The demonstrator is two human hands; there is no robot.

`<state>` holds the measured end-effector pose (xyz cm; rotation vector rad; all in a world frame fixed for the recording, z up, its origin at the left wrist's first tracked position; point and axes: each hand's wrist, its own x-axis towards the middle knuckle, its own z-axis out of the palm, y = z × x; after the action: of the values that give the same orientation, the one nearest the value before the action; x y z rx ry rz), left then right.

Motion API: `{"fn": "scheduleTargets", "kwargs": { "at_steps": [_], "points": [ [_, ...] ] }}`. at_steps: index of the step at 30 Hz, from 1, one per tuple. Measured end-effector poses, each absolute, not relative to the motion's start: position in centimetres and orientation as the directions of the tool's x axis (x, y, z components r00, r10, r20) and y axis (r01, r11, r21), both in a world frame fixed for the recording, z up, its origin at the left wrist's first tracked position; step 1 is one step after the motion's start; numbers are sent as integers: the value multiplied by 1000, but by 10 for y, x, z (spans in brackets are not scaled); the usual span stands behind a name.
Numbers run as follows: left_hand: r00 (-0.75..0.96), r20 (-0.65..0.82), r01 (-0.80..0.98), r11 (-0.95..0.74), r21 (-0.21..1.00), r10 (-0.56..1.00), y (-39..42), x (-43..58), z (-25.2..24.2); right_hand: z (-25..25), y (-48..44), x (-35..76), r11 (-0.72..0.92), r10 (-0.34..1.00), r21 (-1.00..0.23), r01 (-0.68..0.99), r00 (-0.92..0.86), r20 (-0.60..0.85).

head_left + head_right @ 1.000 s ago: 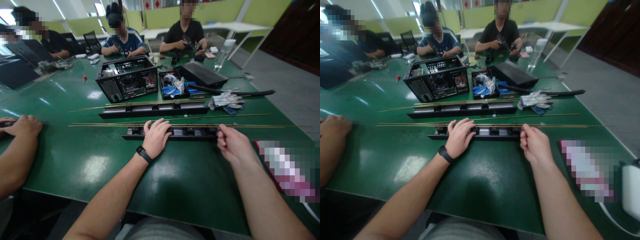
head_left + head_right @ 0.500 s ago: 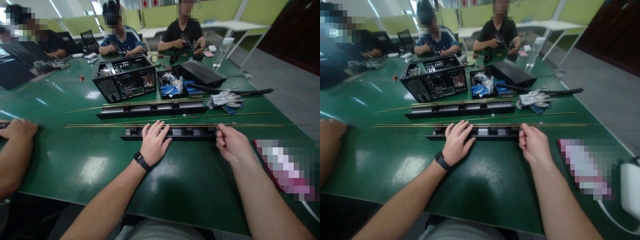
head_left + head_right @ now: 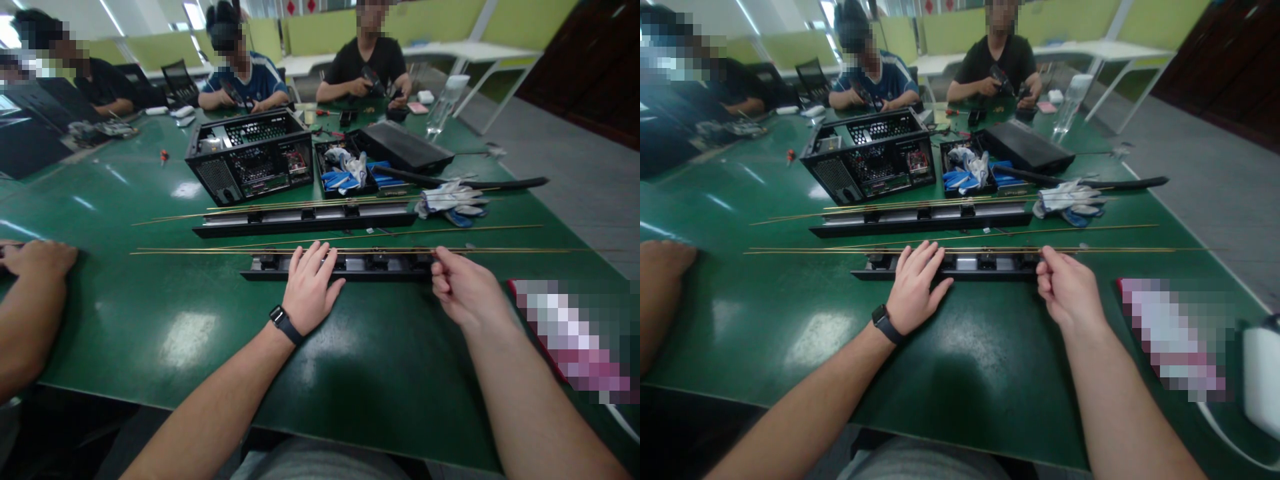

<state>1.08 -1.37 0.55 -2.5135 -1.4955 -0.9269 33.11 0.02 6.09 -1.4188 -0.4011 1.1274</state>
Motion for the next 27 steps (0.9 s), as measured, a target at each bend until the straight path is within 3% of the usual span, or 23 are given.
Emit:
{"fn": "scheduleTargets", "kwargs": {
  "at_steps": [27],
  "points": [
    [322,531,834,-501,233,784,-15,11,6,58,1,338,-228,812,-900,-372,438,-387]
  ]
}}
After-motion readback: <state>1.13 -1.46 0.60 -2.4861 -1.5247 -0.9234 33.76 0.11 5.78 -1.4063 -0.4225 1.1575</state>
